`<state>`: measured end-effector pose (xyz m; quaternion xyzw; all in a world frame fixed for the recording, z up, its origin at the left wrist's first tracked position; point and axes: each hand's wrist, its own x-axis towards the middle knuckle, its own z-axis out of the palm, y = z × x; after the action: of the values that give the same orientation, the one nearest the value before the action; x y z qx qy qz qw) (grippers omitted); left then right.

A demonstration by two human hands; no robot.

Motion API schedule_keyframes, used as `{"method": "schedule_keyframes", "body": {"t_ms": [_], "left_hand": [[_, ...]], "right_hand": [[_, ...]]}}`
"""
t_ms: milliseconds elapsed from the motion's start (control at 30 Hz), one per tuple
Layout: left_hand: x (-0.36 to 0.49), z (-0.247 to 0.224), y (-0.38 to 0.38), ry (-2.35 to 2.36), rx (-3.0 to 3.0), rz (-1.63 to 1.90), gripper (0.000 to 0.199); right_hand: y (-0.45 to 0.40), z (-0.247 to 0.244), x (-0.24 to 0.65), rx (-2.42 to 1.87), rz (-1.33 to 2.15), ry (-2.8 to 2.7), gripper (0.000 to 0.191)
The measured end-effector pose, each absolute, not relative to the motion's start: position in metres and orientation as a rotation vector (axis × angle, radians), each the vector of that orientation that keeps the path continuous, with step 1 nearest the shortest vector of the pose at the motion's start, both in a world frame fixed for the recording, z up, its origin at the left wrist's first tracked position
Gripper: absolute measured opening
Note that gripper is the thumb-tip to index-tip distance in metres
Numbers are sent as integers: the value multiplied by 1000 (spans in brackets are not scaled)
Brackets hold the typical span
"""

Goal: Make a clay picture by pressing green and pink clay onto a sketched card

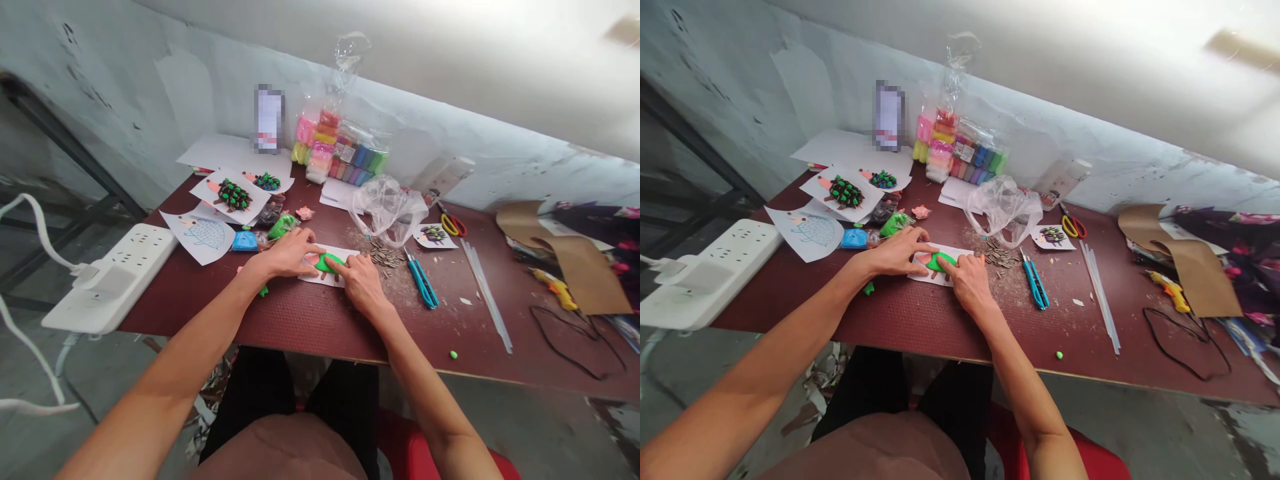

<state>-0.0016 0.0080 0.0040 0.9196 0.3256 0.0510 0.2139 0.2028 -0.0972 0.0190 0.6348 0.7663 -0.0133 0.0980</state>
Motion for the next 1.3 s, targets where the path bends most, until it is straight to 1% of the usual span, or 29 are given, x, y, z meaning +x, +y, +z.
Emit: {"method": "schedule_keyframes", "body": {"t_ms": [433, 833, 1000, 1300], "left_hand": [[-1, 5, 8, 908, 2552, 133, 62], [-1, 7, 7, 914, 2557, 98, 59], [-1, 8, 7, 918, 2556, 97, 64], [-1, 11, 5, 922, 2572, 64, 59]], "right_hand": [[-94, 21, 201, 1950, -71, 2225, 55], [-93, 22, 195, 1941, -17, 2174, 57], [-101, 17, 200, 1930, -31, 2217, 57], [-99, 19, 197, 1954, -16, 2180, 56]]}}
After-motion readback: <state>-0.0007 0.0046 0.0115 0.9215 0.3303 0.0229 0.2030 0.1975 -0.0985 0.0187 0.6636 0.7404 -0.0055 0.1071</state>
